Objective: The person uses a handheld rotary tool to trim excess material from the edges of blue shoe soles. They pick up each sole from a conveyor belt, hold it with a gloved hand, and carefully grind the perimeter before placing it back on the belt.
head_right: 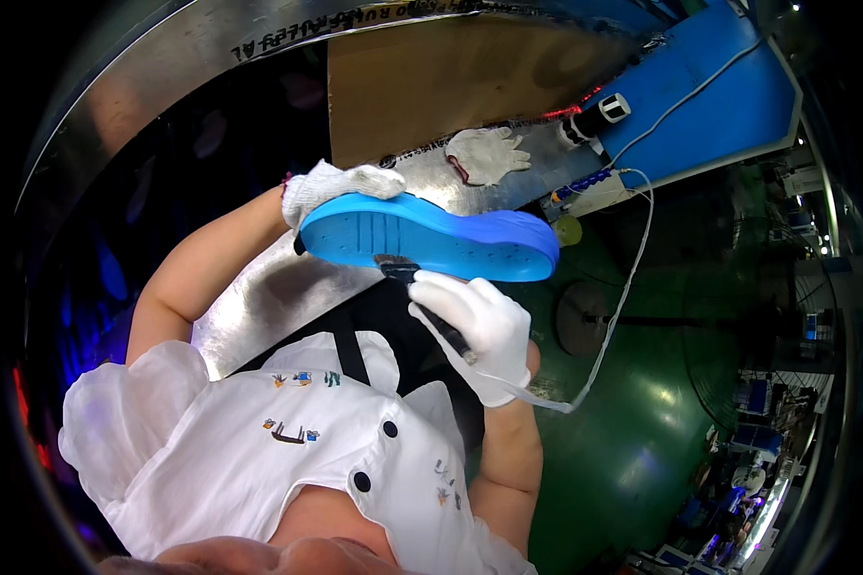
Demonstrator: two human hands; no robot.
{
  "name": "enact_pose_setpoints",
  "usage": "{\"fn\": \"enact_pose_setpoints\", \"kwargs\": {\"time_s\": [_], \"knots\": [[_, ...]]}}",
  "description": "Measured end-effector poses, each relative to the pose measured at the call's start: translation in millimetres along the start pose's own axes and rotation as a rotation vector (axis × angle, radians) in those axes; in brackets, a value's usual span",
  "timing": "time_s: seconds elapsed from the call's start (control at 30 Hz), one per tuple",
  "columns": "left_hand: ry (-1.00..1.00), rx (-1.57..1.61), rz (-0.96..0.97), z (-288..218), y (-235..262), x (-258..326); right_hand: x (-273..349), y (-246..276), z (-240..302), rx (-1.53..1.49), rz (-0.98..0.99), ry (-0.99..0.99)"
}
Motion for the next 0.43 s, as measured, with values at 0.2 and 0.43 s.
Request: {"fn": "enact_pose_setpoints", "kwargs": {"time_s": [0.2, 0.43], "knots": [[-0.036, -0.153, 0.048, -17.5, 1.3, 6.0, 0.6, 13.0, 1.8, 0.103, -0.01, 0.08], [-0.024, -0.095, -0.017, -20.0, 0.7, 12.1, -0.5, 27.7, -0.6, 0.231, -0.047, 0.141]]}}
Point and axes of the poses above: each hand's wrist, its own x-axis away from the middle knuckle, its own y-axis out of the back of the hand, z = x × y, the point moved 1 cm from there along -x, towards the middle knuckle, and after that the axes turned 10 degrees about -z, right-handed, at the moved point
